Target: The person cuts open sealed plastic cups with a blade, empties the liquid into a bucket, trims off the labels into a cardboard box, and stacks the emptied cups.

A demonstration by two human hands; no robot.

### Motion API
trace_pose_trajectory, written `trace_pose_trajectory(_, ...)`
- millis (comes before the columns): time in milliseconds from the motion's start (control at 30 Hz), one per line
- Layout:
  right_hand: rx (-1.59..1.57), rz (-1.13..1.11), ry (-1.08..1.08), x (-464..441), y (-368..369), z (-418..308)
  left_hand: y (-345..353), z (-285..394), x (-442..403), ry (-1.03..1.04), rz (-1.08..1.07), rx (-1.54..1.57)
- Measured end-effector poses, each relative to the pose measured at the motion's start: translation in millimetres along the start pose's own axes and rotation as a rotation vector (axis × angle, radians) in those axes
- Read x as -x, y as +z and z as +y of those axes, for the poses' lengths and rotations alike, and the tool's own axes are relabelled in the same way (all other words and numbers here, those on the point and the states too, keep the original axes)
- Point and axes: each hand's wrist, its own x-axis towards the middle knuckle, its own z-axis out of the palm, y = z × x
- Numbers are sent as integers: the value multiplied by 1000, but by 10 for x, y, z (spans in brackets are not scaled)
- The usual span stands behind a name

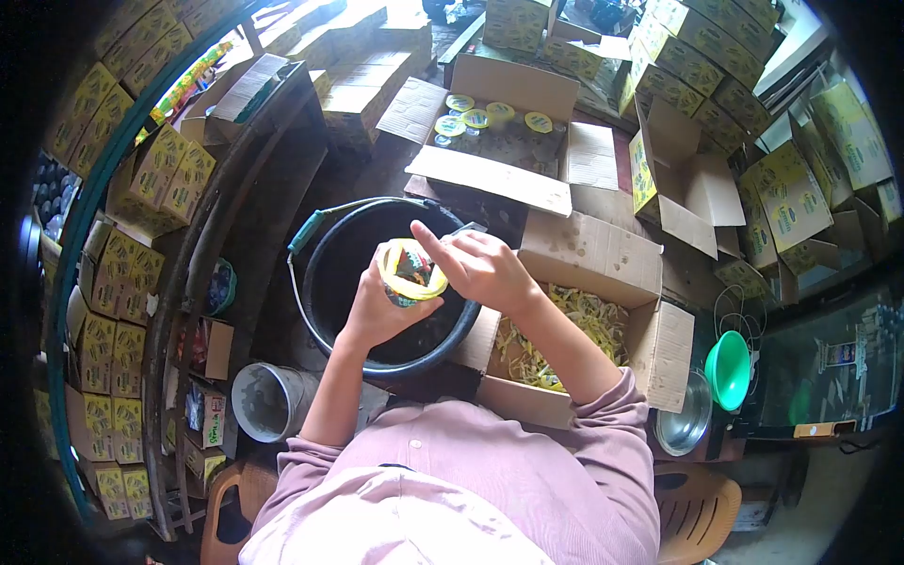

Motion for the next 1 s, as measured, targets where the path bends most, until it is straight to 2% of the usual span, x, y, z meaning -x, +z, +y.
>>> trace_pose_trajectory(167, 77, -7, -45, 46, -28, -5, -56, 36, -28, -32, -157, 84)
trace_pose_trajectory(267, -14, 12, -50, 68, -27, -28, -98, -33, -28, -47, -316, 183)
trace_pose_trajectory(300, -16, -19, -47, 85, -41, -27, -81, -54, -16, -12, -298, 241)
trace_pose_trajectory(400, -23, 13, -92, 84, -42, -38, -127, -113, 42, -318, -472, 519)
trace_pose_trajectory(567, -49, 64, -129, 14, -50, -102, -154, -244, 61, -403, -637, 896)
trace_pose_trajectory(667, -52, 80, -227, 4, -46, -93, -159, -272, 28, -290, -743, 1044)
trace_pose_trajectory(700, -57, 76, -190, 28, -26, -90, -162, -292, 38, -335, -729, 1073)
trace_pose_trajectory(833, -53, 117, -161, 18, -100, -45, -201, -303, 23, -332, -770, 1040)
trace_pose_trajectory(933, -32, 190, -89, 26, -212, 12, -163, -308, 35, -302, -715, 1032)
trace_pose_trajectory(1000, 26, 217, -14, 88, -313, 18, -192, -347, 23, -250, -731, 868)
